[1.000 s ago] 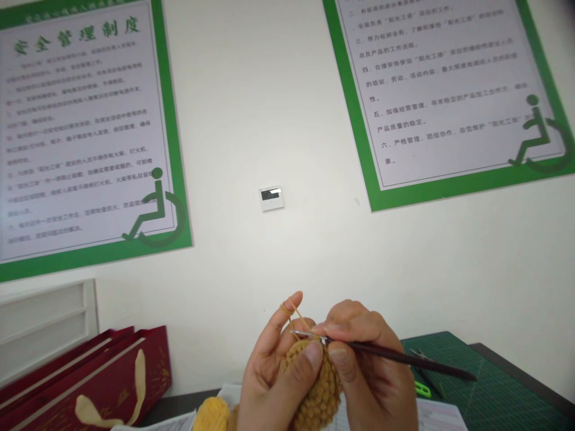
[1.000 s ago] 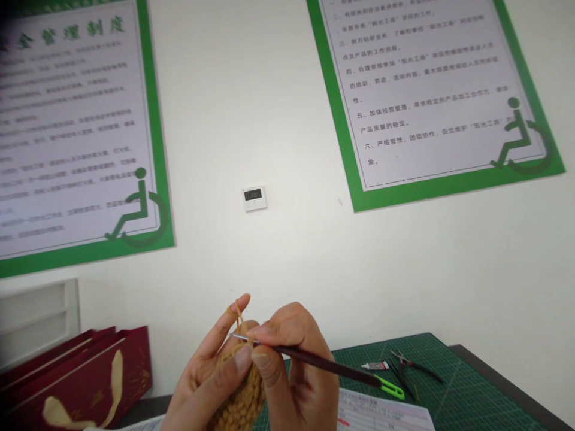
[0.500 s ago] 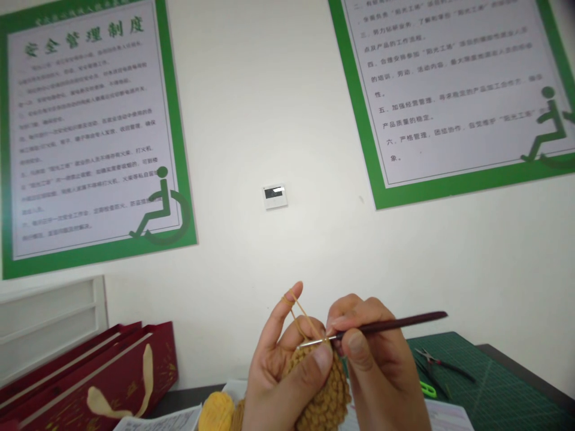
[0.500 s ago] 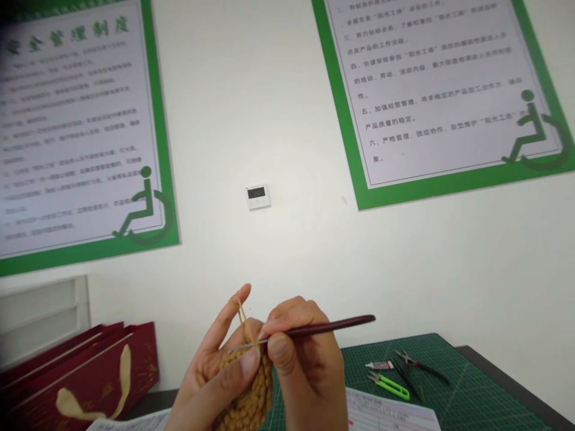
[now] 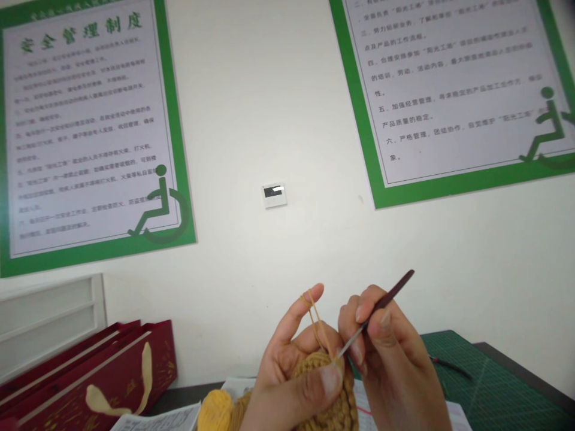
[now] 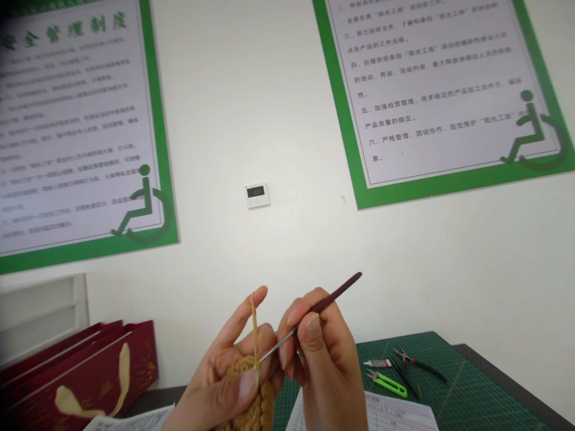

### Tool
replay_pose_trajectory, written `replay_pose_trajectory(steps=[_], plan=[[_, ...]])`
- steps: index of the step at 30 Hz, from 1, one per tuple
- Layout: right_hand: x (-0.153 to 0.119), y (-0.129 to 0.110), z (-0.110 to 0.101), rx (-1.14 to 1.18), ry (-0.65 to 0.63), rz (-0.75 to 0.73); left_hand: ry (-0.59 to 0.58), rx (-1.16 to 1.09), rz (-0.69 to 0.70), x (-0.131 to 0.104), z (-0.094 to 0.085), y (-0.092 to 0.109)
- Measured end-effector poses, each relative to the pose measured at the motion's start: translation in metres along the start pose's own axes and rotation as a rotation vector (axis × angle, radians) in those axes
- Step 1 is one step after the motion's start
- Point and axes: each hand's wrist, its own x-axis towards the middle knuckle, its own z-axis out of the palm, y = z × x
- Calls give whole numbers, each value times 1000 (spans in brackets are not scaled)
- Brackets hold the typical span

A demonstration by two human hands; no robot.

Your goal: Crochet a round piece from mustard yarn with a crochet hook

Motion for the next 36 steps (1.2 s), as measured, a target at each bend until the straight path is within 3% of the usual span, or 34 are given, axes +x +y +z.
replay_pose_trajectory(steps=[6,10,15,20,27,36], plan=[[-6,-4,2,-86,42,-63,-67,-82,-43,1,-1,-3],[-5,-5,2,-53,56,-10,-70,-139,-69,0,4,-1],[0,-4,1,10,45,83,10,-106,-78,-2,6,4],[2,-1,4,-30,29,205,205,191,100,-7,7,3],[7,6,1,-235,-66,-201,350,326,245,-8,19,1],[9,2,-8,-230,-47,-187,342,313,334,-8,20,-2]])
